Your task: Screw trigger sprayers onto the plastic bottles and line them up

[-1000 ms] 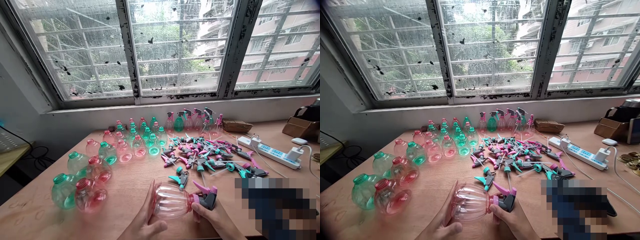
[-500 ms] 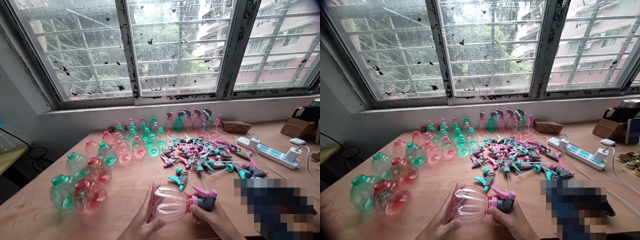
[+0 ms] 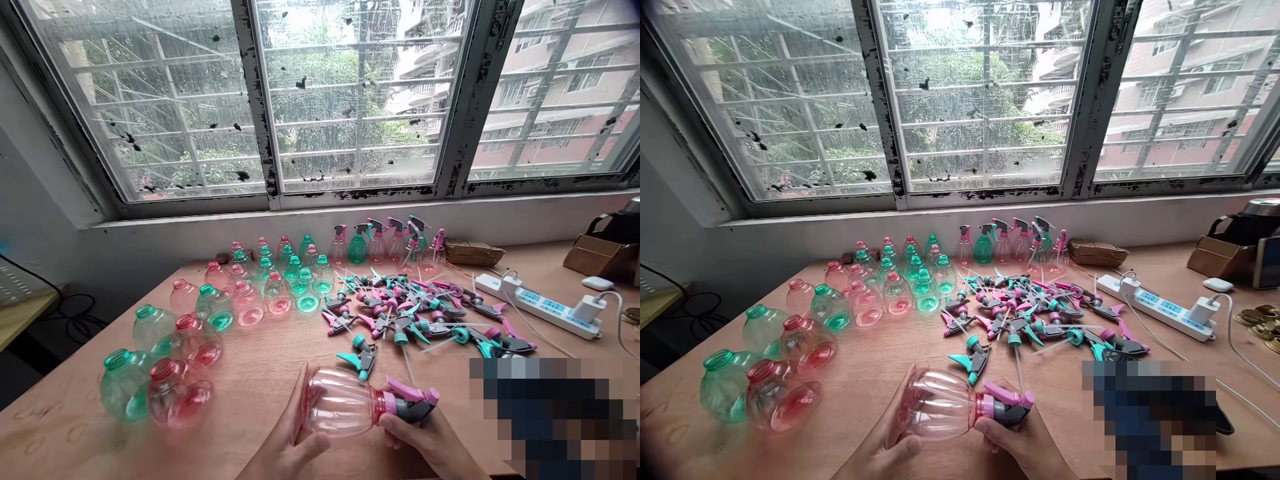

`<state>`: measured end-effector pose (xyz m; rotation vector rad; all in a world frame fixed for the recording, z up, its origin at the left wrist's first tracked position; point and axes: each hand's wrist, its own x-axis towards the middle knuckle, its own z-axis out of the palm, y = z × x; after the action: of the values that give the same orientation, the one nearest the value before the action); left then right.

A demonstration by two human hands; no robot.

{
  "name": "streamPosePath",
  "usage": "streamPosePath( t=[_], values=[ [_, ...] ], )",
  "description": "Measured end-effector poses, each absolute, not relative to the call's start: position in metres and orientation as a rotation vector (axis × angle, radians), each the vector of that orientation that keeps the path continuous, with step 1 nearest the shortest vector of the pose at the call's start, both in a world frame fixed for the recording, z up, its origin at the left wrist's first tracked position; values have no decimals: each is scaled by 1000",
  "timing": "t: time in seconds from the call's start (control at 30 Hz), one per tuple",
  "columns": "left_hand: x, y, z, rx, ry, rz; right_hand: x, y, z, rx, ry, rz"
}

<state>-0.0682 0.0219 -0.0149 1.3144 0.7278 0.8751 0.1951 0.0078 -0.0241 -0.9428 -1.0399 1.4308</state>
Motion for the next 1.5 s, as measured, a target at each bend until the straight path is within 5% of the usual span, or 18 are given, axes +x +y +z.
streamPosePath(
  t=[1.5],
  values=[
    [-65, 24, -21, 1327, 733, 960, 196, 13, -24, -947, -1065, 1413]
  ],
)
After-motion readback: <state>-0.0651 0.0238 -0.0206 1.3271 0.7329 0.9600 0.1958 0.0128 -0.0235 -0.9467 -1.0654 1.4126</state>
